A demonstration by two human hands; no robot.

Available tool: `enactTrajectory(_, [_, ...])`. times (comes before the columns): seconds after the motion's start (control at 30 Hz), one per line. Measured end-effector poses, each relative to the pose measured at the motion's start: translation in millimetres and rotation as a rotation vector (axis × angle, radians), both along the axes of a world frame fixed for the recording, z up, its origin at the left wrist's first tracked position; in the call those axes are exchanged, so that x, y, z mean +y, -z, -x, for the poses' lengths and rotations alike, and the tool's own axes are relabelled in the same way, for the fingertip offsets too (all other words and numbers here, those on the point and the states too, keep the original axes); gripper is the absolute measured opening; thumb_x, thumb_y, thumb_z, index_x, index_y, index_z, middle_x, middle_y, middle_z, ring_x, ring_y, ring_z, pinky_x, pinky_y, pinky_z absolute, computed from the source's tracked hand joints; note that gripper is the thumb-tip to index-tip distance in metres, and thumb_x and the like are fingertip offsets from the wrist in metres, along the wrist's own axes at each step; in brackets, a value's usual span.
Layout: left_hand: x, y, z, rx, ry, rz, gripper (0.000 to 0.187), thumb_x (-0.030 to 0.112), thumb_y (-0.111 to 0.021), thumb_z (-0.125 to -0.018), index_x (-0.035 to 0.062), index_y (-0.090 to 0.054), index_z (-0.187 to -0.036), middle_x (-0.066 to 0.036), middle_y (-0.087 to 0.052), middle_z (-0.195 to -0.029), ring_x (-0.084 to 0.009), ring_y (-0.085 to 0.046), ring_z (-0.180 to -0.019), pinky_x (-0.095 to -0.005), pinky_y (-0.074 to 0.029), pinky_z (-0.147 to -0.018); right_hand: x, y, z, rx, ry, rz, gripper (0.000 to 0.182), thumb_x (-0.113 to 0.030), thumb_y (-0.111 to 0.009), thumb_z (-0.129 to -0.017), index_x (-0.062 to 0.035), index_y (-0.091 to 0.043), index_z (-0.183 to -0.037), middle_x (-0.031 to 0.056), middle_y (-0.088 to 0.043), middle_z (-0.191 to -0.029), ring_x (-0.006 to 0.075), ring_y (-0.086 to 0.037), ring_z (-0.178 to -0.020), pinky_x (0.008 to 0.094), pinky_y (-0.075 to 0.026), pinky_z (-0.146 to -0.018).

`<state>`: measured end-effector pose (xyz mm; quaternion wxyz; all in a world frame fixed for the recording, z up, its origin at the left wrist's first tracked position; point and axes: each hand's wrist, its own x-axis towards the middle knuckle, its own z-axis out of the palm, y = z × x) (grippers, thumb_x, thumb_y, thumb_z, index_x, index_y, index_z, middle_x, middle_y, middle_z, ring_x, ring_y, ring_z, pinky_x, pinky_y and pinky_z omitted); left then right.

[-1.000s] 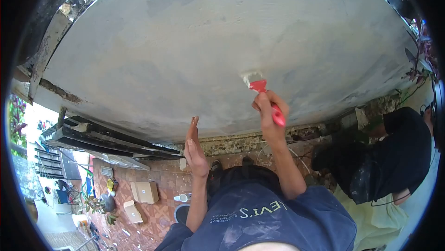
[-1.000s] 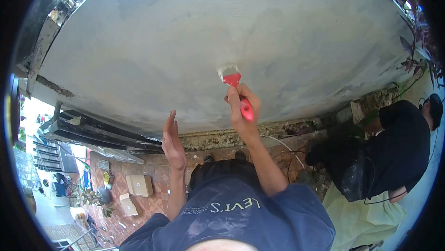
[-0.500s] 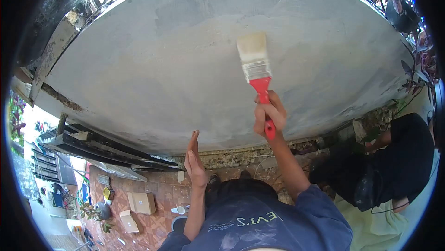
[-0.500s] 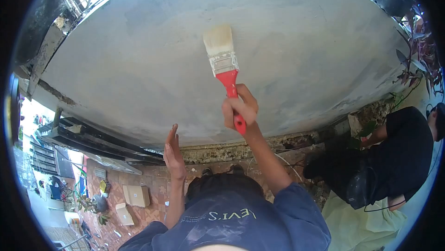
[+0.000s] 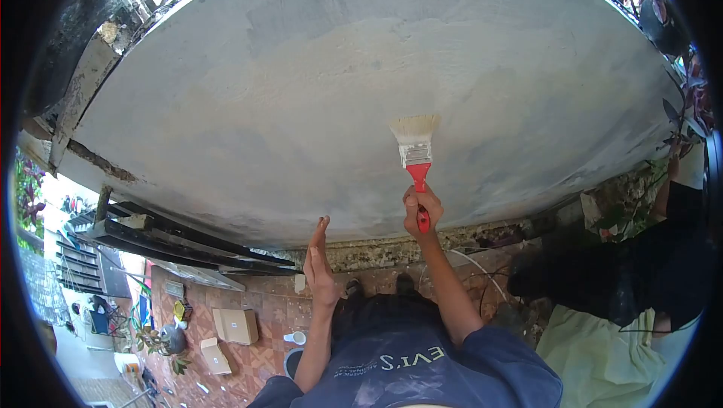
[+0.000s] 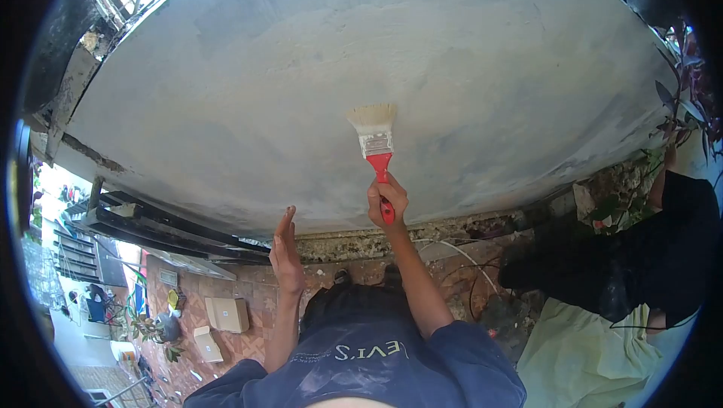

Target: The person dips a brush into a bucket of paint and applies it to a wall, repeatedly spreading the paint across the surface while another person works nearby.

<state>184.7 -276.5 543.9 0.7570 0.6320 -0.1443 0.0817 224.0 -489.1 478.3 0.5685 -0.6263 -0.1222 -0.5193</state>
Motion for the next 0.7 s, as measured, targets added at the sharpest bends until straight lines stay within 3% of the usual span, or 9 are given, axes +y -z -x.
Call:
enactTrajectory(0.17, [2.7, 3.6, 5.1, 0.014, 0.002, -0.001, 0.051, 0.035, -0.023, -0.102, 0.0010, -0.040, -0.137, -0.014, -0.040, -0.143, -0.0267, -0.028, -0.138, -0.0454, -0.014, -0.115, 11.6, 42.5, 21.7, 0.126, 0.016, -0.059, 0.015, -0.002, -0.056, -0.087, 0.0016, -0.050, -0.075, 0.0071, -0.047, -0.067, 0.0133, -0.042, -0.055, 0.0265, -0.033, -0.049])
enactTrajectory(0.27, [4.3, 4.4, 4.8, 0.013, 0.008, 0.003, 0.051, 0.035, -0.023, -0.102, 0.0011, -0.040, -0.137, -0.014, -0.040, -0.143, -0.0266, -0.028, -0.138, -0.0453, -0.014, -0.115, 21.4, 80.4, 49.9, 0.287, 0.158, -0.043, 0.021, -0.011, -0.051, -0.093, -0.0024, -0.049, -0.074, 0.0028, -0.048, -0.061, 0.0089, -0.042, -0.051, 0.0252, -0.033, -0.047])
enactTrajectory(0.33, [5.3, 5.5, 6.0, 0.010, 0.015, 0.005, 0.051, 0.035, -0.023, -0.102, 0.0011, -0.040, -0.137, -0.014, -0.041, -0.143, -0.0266, -0.028, -0.138, -0.0453, -0.014, -0.115, 24.8, 127.9, 69.7, 0.550, 0.045, -0.245, 0.021, -0.015, -0.053, -0.095, -0.0029, -0.052, -0.078, 0.0002, -0.047, -0.062, 0.0071, -0.043, -0.053, 0.0229, -0.034, -0.047])
enactTrajectory(0.37, [6.1, 5.7, 6.1, 0.006, 0.019, 0.006, 0.051, 0.035, -0.023, -0.102, 0.0011, -0.040, -0.137, -0.014, -0.041, -0.143, -0.0266, -0.028, -0.138, -0.0452, -0.014, -0.115, 28.1, 127.4, 72.9, 0.544, 0.048, -0.245, 0.021, -0.015, -0.053, -0.095, -0.0029, -0.052, -0.078, 0.0002, -0.047, -0.062, 0.0071, -0.043, -0.053, 0.0229, -0.034, -0.047])
enactTrajectory(0.43, [10.7, 7.4, 7.9, 0.009, 0.029, 0.005, 0.051, 0.035, -0.023, -0.102, 0.0012, -0.041, -0.137, -0.014, -0.041, -0.143, -0.0265, -0.028, -0.138, -0.0452, -0.014, -0.115, 34.1, 123.7, 82.0, 0.778, -0.026, -0.726, 0.021, -0.018, -0.054, -0.095, -0.0032, -0.055, -0.080, -0.0016, -0.047, -0.064, 0.0058, -0.044, -0.054, 0.0215, -0.034, -0.047])
enactTrajectory(0.5, [9.4, 8.2, 7.2, 0.024, 0.044, 0.003, 0.051, 0.035, -0.023, -0.102, 0.0013, -0.041, -0.137, -0.014, -0.041, -0.143, -0.0265, -0.028, -0.138, -0.0451, -0.014, -0.115, 33.1, 117.3, 78.8, 0.723, -0.013, -0.673, 0.021, -0.019, -0.055, -0.095, -0.0028, -0.056, -0.081, -0.0015, -0.047, -0.065, 0.0057, -0.044, -0.056, 0.0223, -0.035, -0.048])
enactTrajectory(0.63, [10.5, 8.9, 6.6, 0.050, 0.056, 0.003, 0.051, 0.035, -0.023, -0.102, 0.0014, -0.041, -0.137, -0.014, -0.041, -0.143, -0.0264, -0.028, -0.138, -0.0450, -0.014, -0.115, 9.8, 38.6, 28.8, 0.599, -0.048, -0.552, 0.018, -0.018, -0.056, -0.094, -0.0020, -0.058, -0.087, -0.0015, -0.048, -0.068, 0.0055, -0.043, -0.059, 0.0241, -0.037, -0.052])
enactTrajectory(0.7, [9.1, 10.0, 6.3, 0.048, 0.062, 0.000, 0.051, 0.035, -0.023, -0.102, 0.0014, -0.041, -0.137, -0.014, -0.041, -0.142, -0.0264, -0.028, -0.138, -0.0450, -0.014, -0.115, 9.5, -0.8, 14.5, 0.539, -0.164, -0.806, 0.016, -0.016, -0.057, -0.094, -0.0023, -0.057, -0.085, -0.0015, -0.048, -0.072, 0.0058, -0.041, -0.061, 0.0247, -0.037, -0.054])
